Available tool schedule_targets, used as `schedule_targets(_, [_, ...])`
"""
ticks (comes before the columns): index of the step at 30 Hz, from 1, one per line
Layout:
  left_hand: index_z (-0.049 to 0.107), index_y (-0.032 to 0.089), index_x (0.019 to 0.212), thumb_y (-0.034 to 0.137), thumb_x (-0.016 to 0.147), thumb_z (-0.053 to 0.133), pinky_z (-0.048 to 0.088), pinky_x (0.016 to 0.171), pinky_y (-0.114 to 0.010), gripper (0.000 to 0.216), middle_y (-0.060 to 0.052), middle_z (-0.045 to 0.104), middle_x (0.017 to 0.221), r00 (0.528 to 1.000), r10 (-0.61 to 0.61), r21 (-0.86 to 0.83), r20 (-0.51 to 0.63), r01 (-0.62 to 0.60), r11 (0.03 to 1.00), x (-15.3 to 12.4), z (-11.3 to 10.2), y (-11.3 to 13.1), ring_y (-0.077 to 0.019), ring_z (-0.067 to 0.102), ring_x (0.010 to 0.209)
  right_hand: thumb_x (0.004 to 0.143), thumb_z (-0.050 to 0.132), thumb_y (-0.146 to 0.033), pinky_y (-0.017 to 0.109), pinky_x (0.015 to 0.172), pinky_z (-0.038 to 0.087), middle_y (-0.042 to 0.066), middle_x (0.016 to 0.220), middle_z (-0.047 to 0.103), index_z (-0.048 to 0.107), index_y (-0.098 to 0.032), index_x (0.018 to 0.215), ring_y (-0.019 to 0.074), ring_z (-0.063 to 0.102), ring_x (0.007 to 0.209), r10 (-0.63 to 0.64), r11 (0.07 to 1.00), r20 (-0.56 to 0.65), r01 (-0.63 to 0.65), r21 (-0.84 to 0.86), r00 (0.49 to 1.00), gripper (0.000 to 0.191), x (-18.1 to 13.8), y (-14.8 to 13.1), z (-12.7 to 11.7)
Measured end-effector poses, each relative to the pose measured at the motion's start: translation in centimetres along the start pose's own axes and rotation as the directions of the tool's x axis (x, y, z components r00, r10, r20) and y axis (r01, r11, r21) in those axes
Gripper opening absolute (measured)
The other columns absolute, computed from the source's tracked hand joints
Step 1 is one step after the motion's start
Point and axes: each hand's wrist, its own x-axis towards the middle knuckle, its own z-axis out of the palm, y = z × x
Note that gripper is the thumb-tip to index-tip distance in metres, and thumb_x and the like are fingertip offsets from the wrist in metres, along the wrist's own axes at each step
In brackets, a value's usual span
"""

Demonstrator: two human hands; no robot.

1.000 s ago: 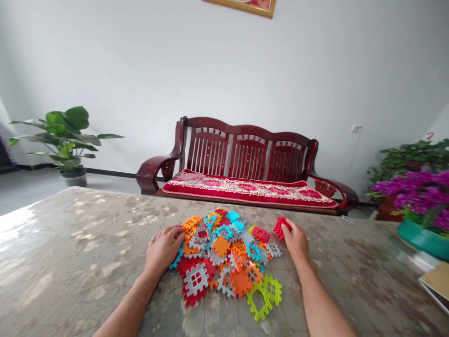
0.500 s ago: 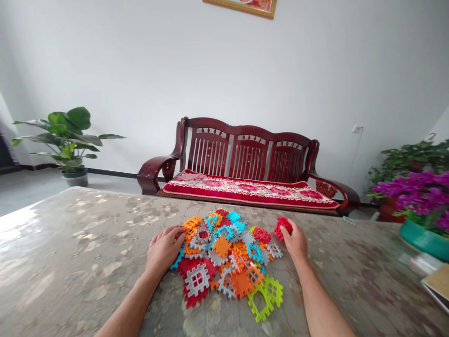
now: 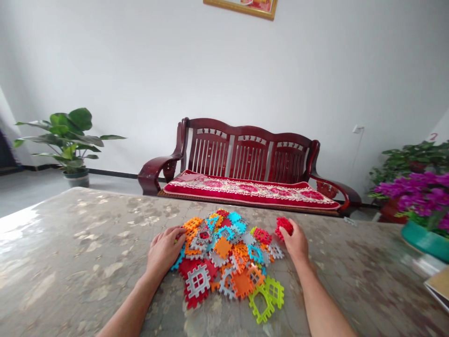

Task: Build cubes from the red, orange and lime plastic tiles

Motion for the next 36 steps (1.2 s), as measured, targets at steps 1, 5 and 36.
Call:
schedule_targets(1, [0.070,0.030,0.109,0.037,0.091,0.042,0.035,0.107,-0.039,0.034,-0.001,0.065,0.131,1.000,-0.002,0.000,0.003,0.002,1.000,0.0,0.0,0.0,-0.0219,0.059,0.118,0.078,0.051,-0.053,0.044,0.098,0.044,0.016,0.119,0.068,0.062,-0.013,0.121,0.0294,0.061,0.109,-0.025,1.000,-0.020,0.025,-0.012,0.999,0.060,0.0,-0.1,-0.1])
schedule_targets(5, [0.070,0.030,0.109,0.037,0.092,0.041,0.034,0.108,-0.040,0.034,-0.001,0.065,0.131,1.000,-0.009,-0.014,0.006,0.010,1.000,-0.1,-0.2,0.2,-0.0219,0.059,0.119,0.083,0.050,-0.051,0.044,0.101,0.042,0.016,0.121,0.067,0.067,-0.015,0.114,0.0286,0.059,0.112,-0.171,0.985,-0.133,0.170,-0.017,0.976,0.050,0.0,-1.2,-1.1])
schedule_targets(36, [0.070,0.030,0.111,0.037,0.092,0.041,0.034,0.107,-0.039,0.035,0.000,0.065,0.132,1.000,-0.006,-0.004,0.012,0.006,1.000,0.0,0.0,0.1,-0.0210,0.058,0.121,0.076,0.061,-0.029,0.040,0.097,0.048,0.008,0.110,0.072,0.068,-0.021,0.114,0.0241,0.065,0.104,-0.303,0.953,0.407,0.277,0.123,0.862,0.039,-2.9,-5.8,-0.6])
